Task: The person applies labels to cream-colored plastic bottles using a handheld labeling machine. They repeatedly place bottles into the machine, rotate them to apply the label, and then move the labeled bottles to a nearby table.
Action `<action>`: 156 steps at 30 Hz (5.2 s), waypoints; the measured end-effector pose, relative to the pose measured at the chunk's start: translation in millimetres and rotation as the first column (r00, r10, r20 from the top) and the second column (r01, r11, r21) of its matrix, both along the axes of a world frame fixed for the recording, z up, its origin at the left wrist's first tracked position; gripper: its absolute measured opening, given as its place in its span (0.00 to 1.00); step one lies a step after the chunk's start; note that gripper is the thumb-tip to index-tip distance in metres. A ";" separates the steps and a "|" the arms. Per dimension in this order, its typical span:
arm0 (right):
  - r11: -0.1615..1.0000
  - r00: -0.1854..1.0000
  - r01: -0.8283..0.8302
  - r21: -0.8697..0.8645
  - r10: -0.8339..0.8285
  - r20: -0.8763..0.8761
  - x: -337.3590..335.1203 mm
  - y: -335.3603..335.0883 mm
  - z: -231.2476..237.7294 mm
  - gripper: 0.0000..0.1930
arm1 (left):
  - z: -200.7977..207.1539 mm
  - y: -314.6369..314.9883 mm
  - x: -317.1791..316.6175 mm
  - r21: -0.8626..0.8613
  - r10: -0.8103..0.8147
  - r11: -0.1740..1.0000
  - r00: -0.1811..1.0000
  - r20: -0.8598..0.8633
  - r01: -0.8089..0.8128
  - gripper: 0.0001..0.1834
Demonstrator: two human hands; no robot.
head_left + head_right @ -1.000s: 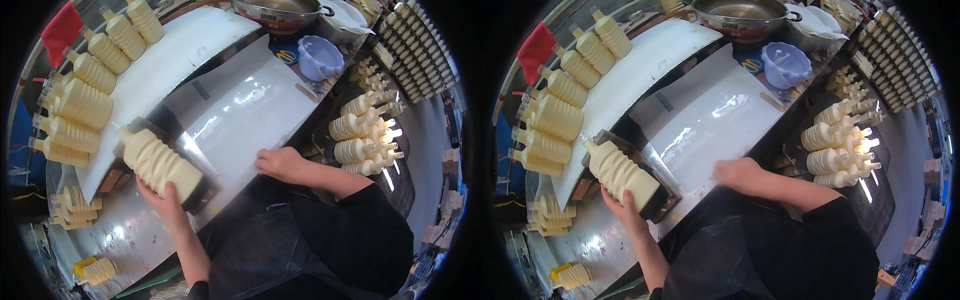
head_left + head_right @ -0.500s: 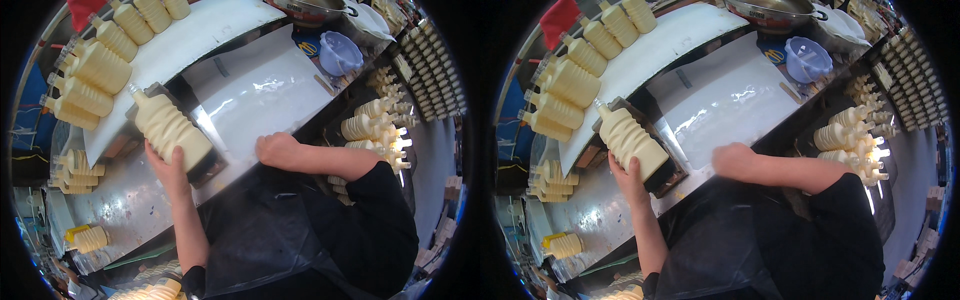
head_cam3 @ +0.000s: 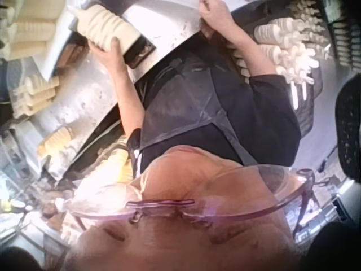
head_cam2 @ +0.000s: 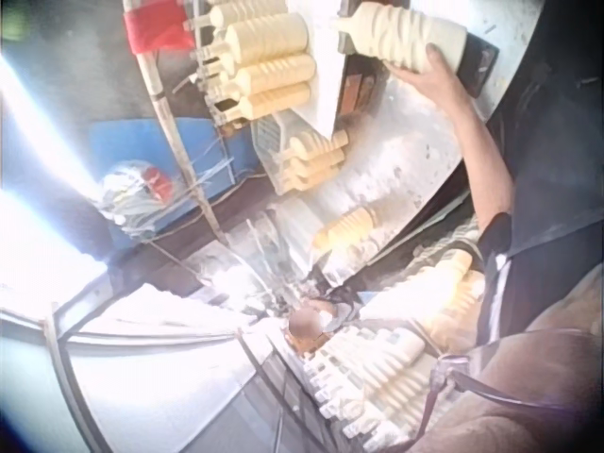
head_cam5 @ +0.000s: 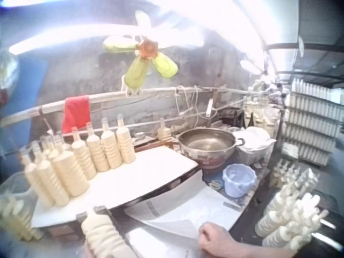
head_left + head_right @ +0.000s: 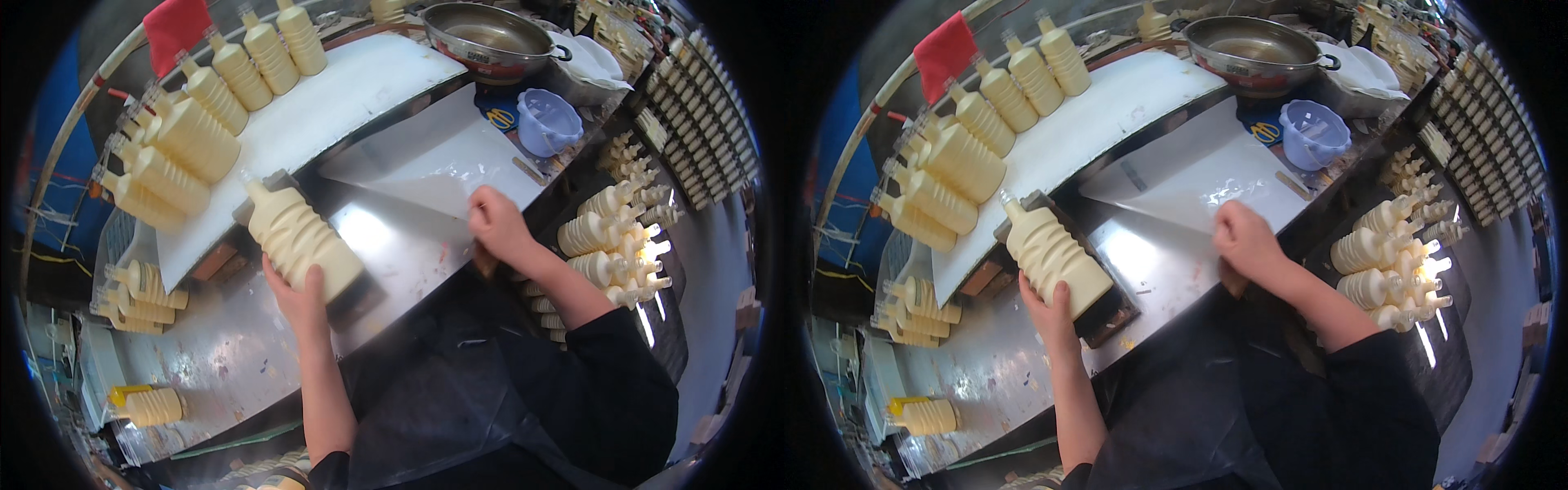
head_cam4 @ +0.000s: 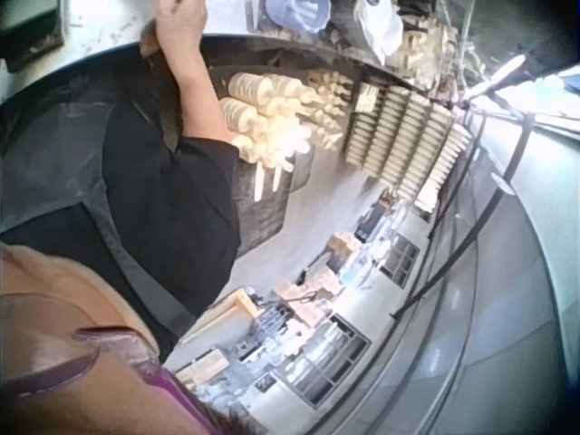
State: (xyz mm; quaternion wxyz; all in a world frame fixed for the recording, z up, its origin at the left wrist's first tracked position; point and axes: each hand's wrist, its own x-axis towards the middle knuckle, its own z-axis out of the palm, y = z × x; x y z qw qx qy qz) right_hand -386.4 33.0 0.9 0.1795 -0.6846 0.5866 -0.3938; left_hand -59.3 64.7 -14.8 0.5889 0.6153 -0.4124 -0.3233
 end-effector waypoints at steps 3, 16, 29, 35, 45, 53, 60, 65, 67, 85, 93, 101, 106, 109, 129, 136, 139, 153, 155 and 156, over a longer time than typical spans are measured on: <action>0.956 0.879 0.257 0.139 -0.291 0.377 -69.8 -6.1 -27.8 0.05 | 0.8 -0.9 -3.7 -0.002 0.013 1.000 1.000 0.017 -0.013 0.48; 0.827 0.824 0.553 -0.100 -0.560 -0.081 -134.3 25.2 -66.4 0.25 | 2.3 4.2 -4.2 0.004 -0.002 1.000 1.000 0.003 0.002 0.43; 0.957 0.895 0.147 -0.251 -0.237 -0.378 -130.9 -13.1 24.9 0.15 | 0.9 1.6 -5.4 -0.015 -0.034 0.999 0.999 -0.012 0.034 0.42; 0.930 0.936 0.342 -0.135 -0.326 0.130 -180.0 -44.4 102.2 0.16 | 4.9 2.9 -10.1 0.004 -0.012 1.000 1.000 -0.012 0.012 0.43; 0.870 0.503 0.457 -0.187 -0.080 0.860 -274.0 -122.4 186.1 0.07 | 8.9 6.4 -8.9 -0.031 -0.046 0.999 0.996 -0.079 0.043 0.46; 0.810 0.259 0.578 -0.106 -0.059 0.964 -369.9 -182.4 198.7 0.06 | 3.1 3.3 -9.4 -0.044 -0.029 0.999 0.997 -0.066 0.026 0.49; 0.957 0.574 0.252 0.146 -0.269 0.773 -249.9 -143.6 94.0 0.11 | 6.6 4.5 -10.3 -0.035 -0.040 0.999 0.997 -0.071 0.038 0.46; 0.926 0.733 0.078 0.368 -0.304 0.609 -184.9 -94.4 61.6 0.13 | 10.7 2.7 -12.6 0.001 -0.014 1.000 0.999 -0.036 0.014 0.44; 0.950 0.886 0.249 0.187 -0.302 0.352 -203.4 -106.2 35.5 0.12 | 2.6 3.3 -9.4 -0.027 -0.023 0.999 1.000 0.012 0.023 0.42; 0.891 0.931 0.322 0.320 -0.238 -0.275 -366.7 -279.3 -50.5 0.21 | -8.9 5.4 5.5 -0.001 -0.003 1.000 0.997 0.082 0.003 0.56; 0.932 0.927 0.266 0.246 -0.178 -0.329 -292.5 -248.4 -3.4 0.11 | -6.6 6.2 3.1 0.034 0.005 0.999 0.995 0.102 -0.009 0.55; 0.994 0.964 0.011 0.106 0.017 -0.265 -185.9 -207.6 43.9 0.10 | -2.8 6.6 1.1 0.024 0.020 0.999 0.990 0.142 -0.024 0.55; 0.974 0.966 -0.190 0.126 0.209 -0.152 -87.9 -169.0 51.7 0.07 | -0.4 8.8 3.5 0.054 0.031 0.998 0.985 0.170 -0.041 0.56; 0.928 0.931 -0.327 0.176 0.349 -0.108 -48.3 -152.7 49.1 0.09 | 1.4 7.6 0.9 0.059 0.000 0.998 0.990 0.142 -0.008 0.55; 0.555 0.533 -0.718 0.421 0.827 -0.182 119.0 -144.8 28.4 0.15 | -57.9 225.4 11.9 0.102 0.280 0.910 0.777 0.564 -0.402 0.10; 0.522 0.513 -0.704 0.482 0.842 -0.164 110.3 -127.9 12.2 0.11 | -172.0 330.8 -1.4 0.654 0.224 0.524 0.830 0.511 -0.545 0.17; 0.535 0.520 -0.763 0.365 0.841 -0.146 109.1 -130.4 -19.3 0.10 | -272.3 392.3 -16.9 0.881 0.021 0.376 0.954 0.300 -0.285 0.19; 0.604 0.593 -0.796 -0.030 0.770 -0.236 174.1 -140.6 91.8 0.07 | -319.8 465.6 7.0 0.988 -0.156 0.136 0.984 0.088 -0.066 0.20; 0.570 0.560 -0.819 -0.068 0.768 -0.311 205.9 -149.3 112.2 0.06 | -323.6 457.0 15.8 0.992 -0.164 0.116 0.984 0.072 -0.054 0.20; 0.507 0.507 -0.856 -0.100 0.789 -0.347 229.4 -151.8 115.7 0.07 | -324.0 460.3 12.7 0.994 -0.146 0.101 0.987 0.063 -0.049 0.20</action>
